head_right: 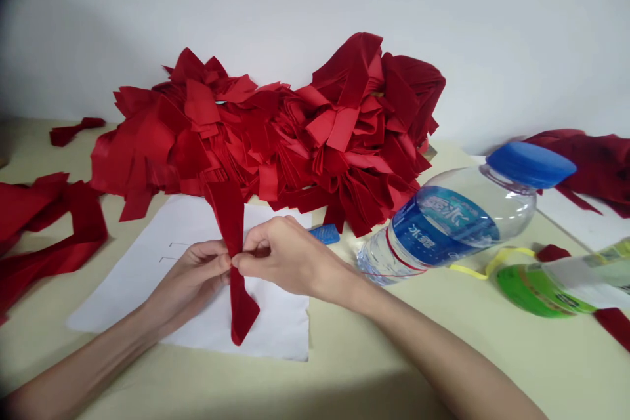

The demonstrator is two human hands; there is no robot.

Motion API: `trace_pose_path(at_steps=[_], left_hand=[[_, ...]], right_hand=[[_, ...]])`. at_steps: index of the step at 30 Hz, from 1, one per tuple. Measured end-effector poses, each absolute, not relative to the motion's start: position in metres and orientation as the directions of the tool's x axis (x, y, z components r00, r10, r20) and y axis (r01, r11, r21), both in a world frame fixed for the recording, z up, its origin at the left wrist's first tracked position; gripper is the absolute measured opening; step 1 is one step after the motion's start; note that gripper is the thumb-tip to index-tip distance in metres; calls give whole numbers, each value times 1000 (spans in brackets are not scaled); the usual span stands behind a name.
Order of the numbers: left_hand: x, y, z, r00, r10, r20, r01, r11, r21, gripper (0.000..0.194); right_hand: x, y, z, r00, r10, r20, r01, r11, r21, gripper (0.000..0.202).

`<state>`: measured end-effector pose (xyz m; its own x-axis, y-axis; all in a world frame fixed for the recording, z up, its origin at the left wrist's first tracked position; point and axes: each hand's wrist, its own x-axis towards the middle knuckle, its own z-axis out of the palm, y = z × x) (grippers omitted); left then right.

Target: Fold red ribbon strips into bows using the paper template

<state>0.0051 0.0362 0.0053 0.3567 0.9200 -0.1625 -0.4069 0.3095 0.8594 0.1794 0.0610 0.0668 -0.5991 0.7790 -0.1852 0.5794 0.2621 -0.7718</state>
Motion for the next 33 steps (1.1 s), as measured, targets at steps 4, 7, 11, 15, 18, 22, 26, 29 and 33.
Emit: trace_pose_path(at_steps=[4, 7, 11, 15, 18, 22, 26, 29, 33], left_hand=[[6, 35, 9, 338, 926, -168, -376, 296, 878, 16], [7, 34, 11, 335, 928, -162, -344, 280, 896, 16], [6, 33, 10, 349, 929, -123, -361, 254, 897, 25], [6, 32, 7, 335, 938, -92, -389, 227, 893, 22], [7, 31, 6, 280, 951, -132, -354, 230, 907, 9], [7, 30, 8, 281, 941, -190, -328, 280, 902, 12], [6, 31, 8, 354, 906, -233, -408, 374, 833, 15], [6, 31, 6, 399, 869, -294, -446, 464, 765, 15], [6, 32, 4, 432, 847, -309, -479, 506, 718, 18]], right_hand=[[181, 63, 65, -597, 784, -171, 583, 277, -764, 21], [182, 65, 63, -612, 771, -176, 581, 287, -761, 19], [183, 66, 63, -605, 771, -198, 583, 259, -770, 19], [183, 65, 65, -604, 762, -232, 576, 216, -789, 19], [181, 64, 65, -599, 762, -247, 572, 190, -798, 18], [180, 65, 68, -599, 761, -249, 569, 185, -802, 20], [183, 70, 72, -678, 698, -231, 489, 193, -851, 21], [186, 74, 75, -711, 673, -206, 431, 185, -883, 23], [186, 74, 77, -724, 667, -175, 364, 154, -919, 24]])
